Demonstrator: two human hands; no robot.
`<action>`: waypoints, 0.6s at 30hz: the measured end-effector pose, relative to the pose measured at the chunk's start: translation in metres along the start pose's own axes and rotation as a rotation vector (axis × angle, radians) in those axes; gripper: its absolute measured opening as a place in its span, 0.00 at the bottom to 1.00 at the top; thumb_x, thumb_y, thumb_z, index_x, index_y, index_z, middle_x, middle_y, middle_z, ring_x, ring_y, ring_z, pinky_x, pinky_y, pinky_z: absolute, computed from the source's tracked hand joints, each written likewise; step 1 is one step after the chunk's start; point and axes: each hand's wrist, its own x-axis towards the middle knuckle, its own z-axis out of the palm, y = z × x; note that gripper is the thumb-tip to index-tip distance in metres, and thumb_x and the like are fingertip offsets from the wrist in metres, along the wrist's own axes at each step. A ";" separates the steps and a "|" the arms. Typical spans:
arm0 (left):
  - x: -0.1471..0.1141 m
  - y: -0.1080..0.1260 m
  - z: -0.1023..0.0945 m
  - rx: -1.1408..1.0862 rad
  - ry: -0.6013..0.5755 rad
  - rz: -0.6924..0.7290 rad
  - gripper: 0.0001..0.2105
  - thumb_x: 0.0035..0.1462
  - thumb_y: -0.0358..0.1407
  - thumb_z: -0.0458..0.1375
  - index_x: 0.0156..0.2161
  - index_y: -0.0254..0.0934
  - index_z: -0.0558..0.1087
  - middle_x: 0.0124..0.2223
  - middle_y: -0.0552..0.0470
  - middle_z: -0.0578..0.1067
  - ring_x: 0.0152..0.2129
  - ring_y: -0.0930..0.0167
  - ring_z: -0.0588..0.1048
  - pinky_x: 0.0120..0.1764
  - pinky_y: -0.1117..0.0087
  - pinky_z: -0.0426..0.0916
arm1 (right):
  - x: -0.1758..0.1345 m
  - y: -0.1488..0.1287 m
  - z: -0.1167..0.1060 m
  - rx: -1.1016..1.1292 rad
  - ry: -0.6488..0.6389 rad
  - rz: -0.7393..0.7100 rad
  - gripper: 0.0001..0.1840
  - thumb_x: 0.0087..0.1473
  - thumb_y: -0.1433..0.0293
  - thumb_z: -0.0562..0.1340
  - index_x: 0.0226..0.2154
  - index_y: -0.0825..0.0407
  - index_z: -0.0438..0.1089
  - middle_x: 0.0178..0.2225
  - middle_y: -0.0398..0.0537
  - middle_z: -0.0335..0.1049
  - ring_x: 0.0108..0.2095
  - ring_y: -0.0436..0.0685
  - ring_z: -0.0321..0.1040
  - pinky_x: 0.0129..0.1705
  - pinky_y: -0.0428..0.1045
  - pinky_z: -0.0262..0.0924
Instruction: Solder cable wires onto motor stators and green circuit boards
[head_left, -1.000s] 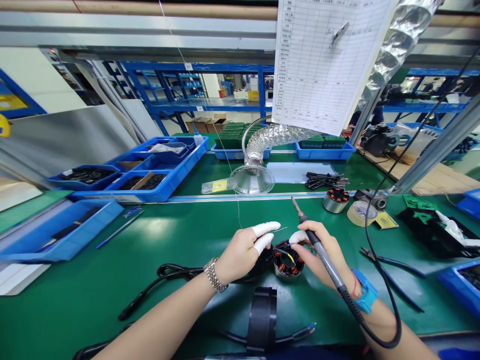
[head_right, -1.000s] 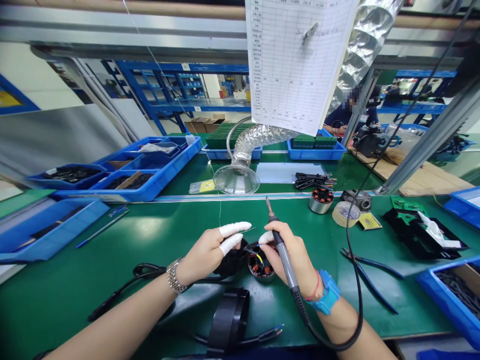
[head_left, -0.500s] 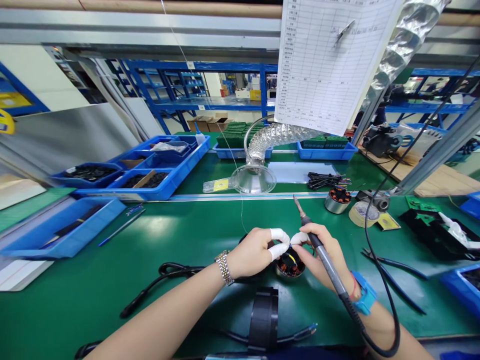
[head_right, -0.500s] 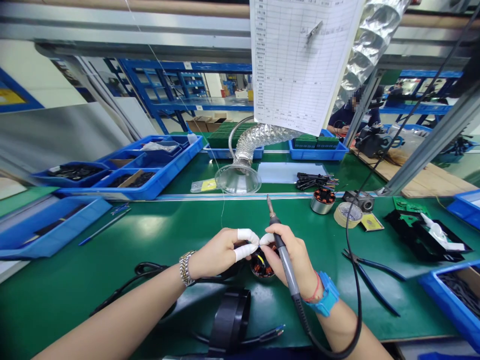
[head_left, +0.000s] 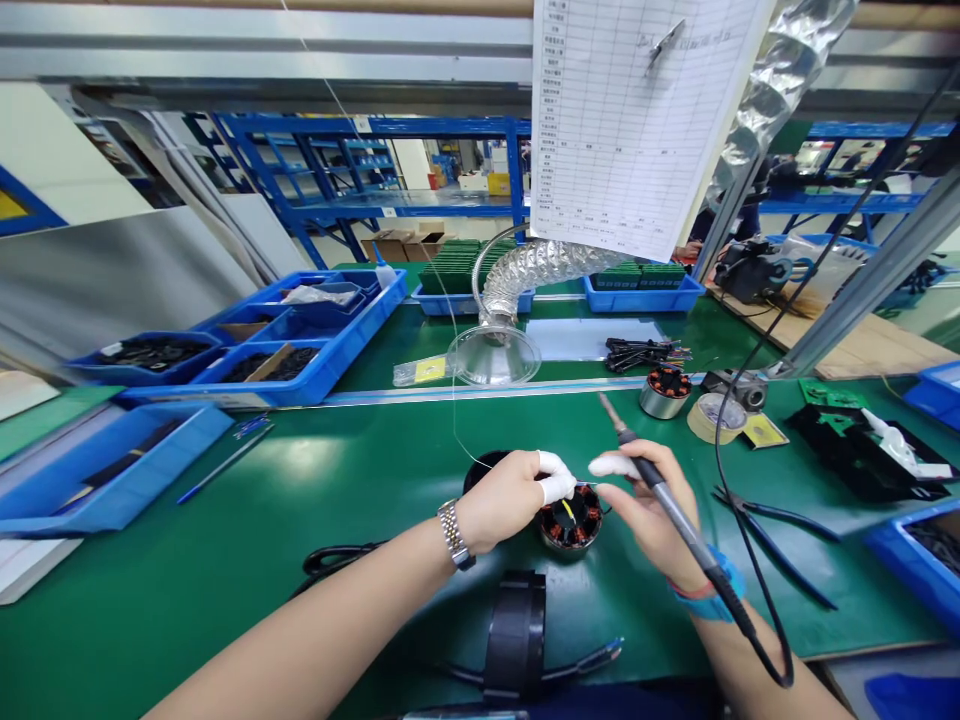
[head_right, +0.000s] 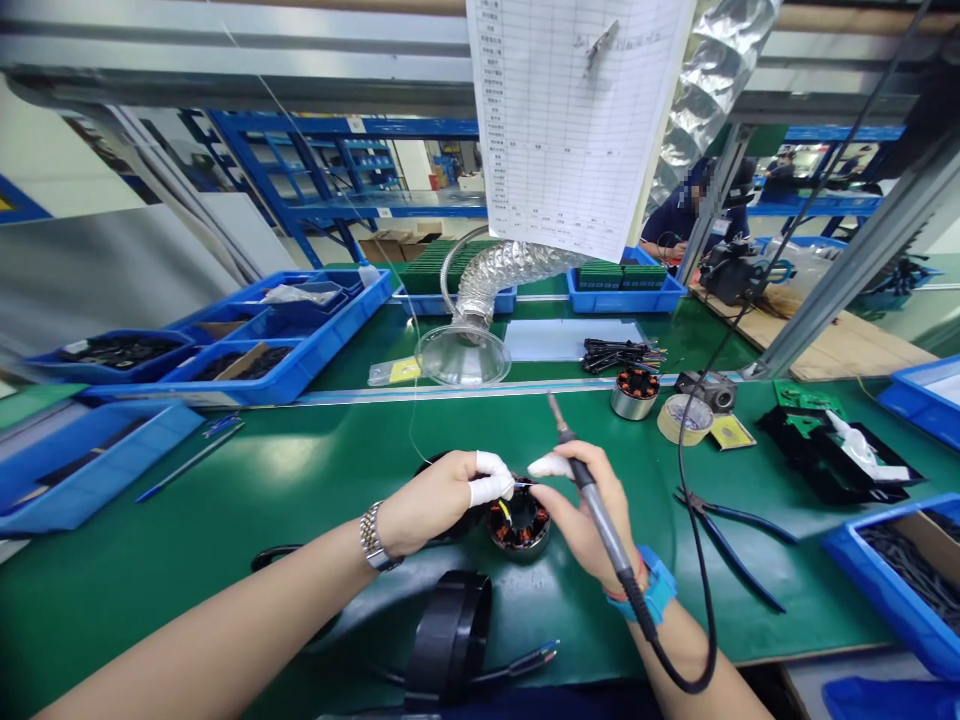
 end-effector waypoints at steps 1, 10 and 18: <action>0.001 -0.001 0.001 -0.003 0.006 -0.001 0.08 0.48 0.37 0.56 0.25 0.34 0.70 0.28 0.53 0.72 0.28 0.71 0.68 0.34 0.72 0.61 | -0.002 0.001 -0.007 0.017 0.012 0.010 0.20 0.47 0.71 0.63 0.42 0.48 0.58 0.36 0.47 0.71 0.37 0.53 0.70 0.42 0.51 0.65; 0.002 -0.002 0.002 0.095 -0.028 0.052 0.08 0.49 0.37 0.55 0.25 0.33 0.69 0.27 0.54 0.71 0.27 0.72 0.67 0.33 0.73 0.60 | -0.008 0.008 -0.005 -0.271 -0.190 -0.056 0.16 0.49 0.74 0.59 0.42 0.48 0.60 0.31 0.42 0.69 0.29 0.47 0.68 0.34 0.43 0.64; 0.004 -0.004 0.008 0.224 0.004 0.101 0.10 0.51 0.37 0.52 0.25 0.33 0.70 0.26 0.54 0.70 0.25 0.72 0.66 0.29 0.74 0.59 | -0.002 0.014 -0.004 -0.021 -0.234 0.091 0.17 0.49 0.72 0.60 0.42 0.49 0.57 0.31 0.43 0.69 0.30 0.49 0.70 0.33 0.46 0.68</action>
